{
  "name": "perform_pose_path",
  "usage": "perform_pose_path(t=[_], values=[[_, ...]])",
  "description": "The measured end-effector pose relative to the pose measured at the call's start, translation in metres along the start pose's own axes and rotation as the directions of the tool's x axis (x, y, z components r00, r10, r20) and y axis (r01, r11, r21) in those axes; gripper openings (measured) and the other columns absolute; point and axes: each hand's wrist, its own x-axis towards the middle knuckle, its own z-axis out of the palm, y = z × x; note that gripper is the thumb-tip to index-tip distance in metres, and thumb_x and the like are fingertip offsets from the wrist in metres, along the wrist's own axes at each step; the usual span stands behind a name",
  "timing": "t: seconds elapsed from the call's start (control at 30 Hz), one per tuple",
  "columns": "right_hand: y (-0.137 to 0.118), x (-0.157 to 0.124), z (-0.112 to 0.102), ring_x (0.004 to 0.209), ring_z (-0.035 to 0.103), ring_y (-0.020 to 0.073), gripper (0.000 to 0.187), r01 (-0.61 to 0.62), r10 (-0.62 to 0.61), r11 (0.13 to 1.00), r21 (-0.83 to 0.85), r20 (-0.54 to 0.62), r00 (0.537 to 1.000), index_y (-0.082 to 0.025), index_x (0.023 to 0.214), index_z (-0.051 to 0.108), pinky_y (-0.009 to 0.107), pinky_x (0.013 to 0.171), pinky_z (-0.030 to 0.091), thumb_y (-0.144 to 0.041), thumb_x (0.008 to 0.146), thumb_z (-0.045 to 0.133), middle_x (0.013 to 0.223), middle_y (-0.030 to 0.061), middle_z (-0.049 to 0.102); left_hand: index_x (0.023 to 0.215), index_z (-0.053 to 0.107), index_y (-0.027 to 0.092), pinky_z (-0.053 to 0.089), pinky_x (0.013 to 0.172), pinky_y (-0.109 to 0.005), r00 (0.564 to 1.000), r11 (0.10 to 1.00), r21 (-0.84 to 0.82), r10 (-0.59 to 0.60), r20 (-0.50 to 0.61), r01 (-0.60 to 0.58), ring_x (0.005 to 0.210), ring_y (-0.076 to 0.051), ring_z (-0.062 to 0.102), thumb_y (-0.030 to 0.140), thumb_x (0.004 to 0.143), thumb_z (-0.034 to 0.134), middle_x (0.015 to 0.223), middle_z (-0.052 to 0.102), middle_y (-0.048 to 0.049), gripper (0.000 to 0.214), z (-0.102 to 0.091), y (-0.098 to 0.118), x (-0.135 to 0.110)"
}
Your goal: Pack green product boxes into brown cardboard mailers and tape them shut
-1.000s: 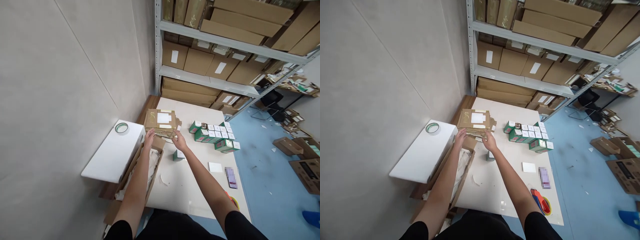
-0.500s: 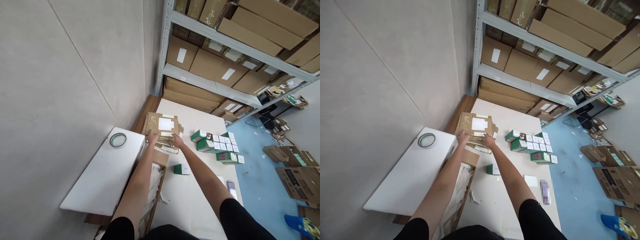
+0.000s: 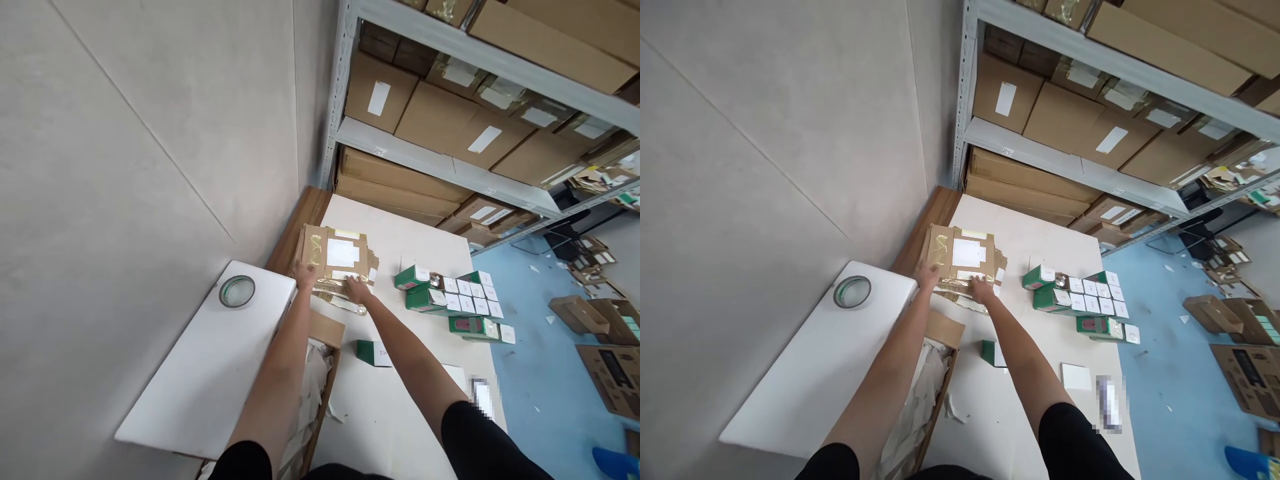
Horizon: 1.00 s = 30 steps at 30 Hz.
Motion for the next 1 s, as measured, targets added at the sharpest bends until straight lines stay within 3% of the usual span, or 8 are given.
perform_pose_path(t=[0.17, 0.33, 0.4, 0.5, 0.63, 0.8, 0.87, 1.0], values=[[0.019, -0.015, -0.012, 0.155, 0.031, 0.0387, 0.085, -0.058, 0.066, 0.98, 0.189, -0.032, 0.997, -0.027, 0.163, 0.035, 0.051, 0.12, 0.036, -0.036, 0.087, 0.072, 0.163, 0.0118, 0.043, 0.106, 0.073, 0.016, 0.044, 0.105, -0.041, 0.997, 0.98, -0.184, 0.083, 0.011, -0.079, 0.117, -0.031, 0.061, 0.025, 0.084, 0.063, 0.108, 0.073, -0.0136, 0.026, -0.009, 0.017, -0.009], [0.043, -0.046, -0.035, 0.147, 0.046, 0.0336, 0.074, 0.009, 0.055, 0.955, 0.296, -0.207, 0.977, -0.022, 0.157, 0.045, 0.047, 0.12, 0.039, -0.038, 0.088, 0.066, 0.156, 0.0128, 0.053, 0.096, 0.069, 0.019, 0.051, 0.095, -0.036, 0.98, 0.82, -0.565, 0.174, 0.095, -0.09, 0.101, -0.024, 0.069, 0.028, 0.083, 0.063, 0.101, 0.075, -0.0085, 0.017, -0.021, 0.052, -0.027], [0.051, -0.059, -0.049, 0.142, 0.051, 0.0331, 0.066, 0.02, 0.132, 0.912, 0.409, -0.341, 0.931, -0.019, 0.152, 0.049, 0.047, 0.117, 0.042, -0.045, 0.092, 0.059, 0.151, 0.0148, 0.057, 0.095, 0.067, 0.02, 0.051, 0.094, -0.036, 0.966, 0.76, -0.638, 0.237, 0.098, -0.122, 0.101, -0.023, 0.069, 0.033, 0.083, 0.065, 0.102, 0.075, -0.0084, 0.018, -0.034, 0.067, -0.035], [0.064, -0.08, -0.077, 0.129, 0.062, 0.0345, 0.06, 0.046, 0.334, 0.793, 0.608, -0.495, 0.802, -0.017, 0.141, 0.057, 0.049, 0.11, 0.047, -0.053, 0.093, 0.054, 0.135, 0.0175, 0.067, 0.095, 0.067, 0.02, 0.052, 0.093, -0.036, 0.942, 0.695, -0.696, 0.326, 0.077, -0.183, 0.102, -0.024, 0.069, 0.038, 0.082, 0.067, 0.102, 0.076, -0.0087, 0.022, -0.059, 0.089, -0.049], [0.081, -0.119, -0.122, 0.114, 0.069, 0.0298, 0.063, 0.26, 0.471, 0.581, 0.771, -0.579, 0.665, -0.019, 0.136, 0.058, 0.043, 0.099, 0.054, -0.058, 0.086, 0.056, 0.125, 0.0149, 0.072, 0.097, 0.067, 0.019, 0.053, 0.092, -0.037, 0.899, 0.634, -0.74, 0.428, 0.094, -0.225, 0.097, -0.023, 0.069, 0.042, 0.079, 0.071, 0.098, 0.075, -0.0083, 0.029, -0.09, 0.115, -0.075], [0.102, -0.189, -0.157, 0.1, 0.071, 0.0279, 0.055, 0.551, 0.417, 0.436, 0.712, -0.702, 0.577, -0.019, 0.113, 0.065, 0.041, 0.092, 0.056, -0.056, 0.073, 0.068, 0.108, 0.0127, 0.077, 0.134, 0.059, 0.021, 0.055, 0.09, -0.037, 0.818, 0.623, -0.737, 0.549, 0.172, -0.263, 0.094, -0.022, 0.071, 0.042, 0.078, 0.073, 0.099, 0.074, -0.0058, 0.062, -0.105, 0.14, -0.119], [0.111, -0.22, -0.159, 0.098, 0.071, 0.0276, 0.052, 0.605, 0.395, 0.426, 0.673, -0.739, 0.545, -0.02, 0.11, 0.065, 0.042, 0.091, 0.056, -0.055, 0.073, 0.069, 0.104, 0.0106, 0.077, 0.142, 0.054, 0.02, 0.056, 0.09, -0.038, 0.803, 0.666, -0.691, 0.557, 0.213, -0.279, 0.094, -0.022, 0.072, 0.042, 0.078, 0.074, 0.1, 0.074, -0.0061, 0.07, -0.104, 0.149, -0.138], [0.135, -0.281, -0.144, 0.095, 0.071, 0.028, 0.047, 0.637, 0.367, 0.446, 0.628, -0.778, 0.51, -0.02, 0.109, 0.064, 0.044, 0.09, 0.057, -0.053, 0.076, 0.069, 0.099, 0.0094, 0.077, 0.136, 0.058, 0.018, 0.058, 0.094, -0.041, 0.807, 0.721, -0.616, 0.547, 0.225, -0.317, 0.099, -0.025, 0.073, 0.045, 0.078, 0.078, 0.109, 0.074, -0.0115, 0.067, -0.096, 0.162, -0.182]])
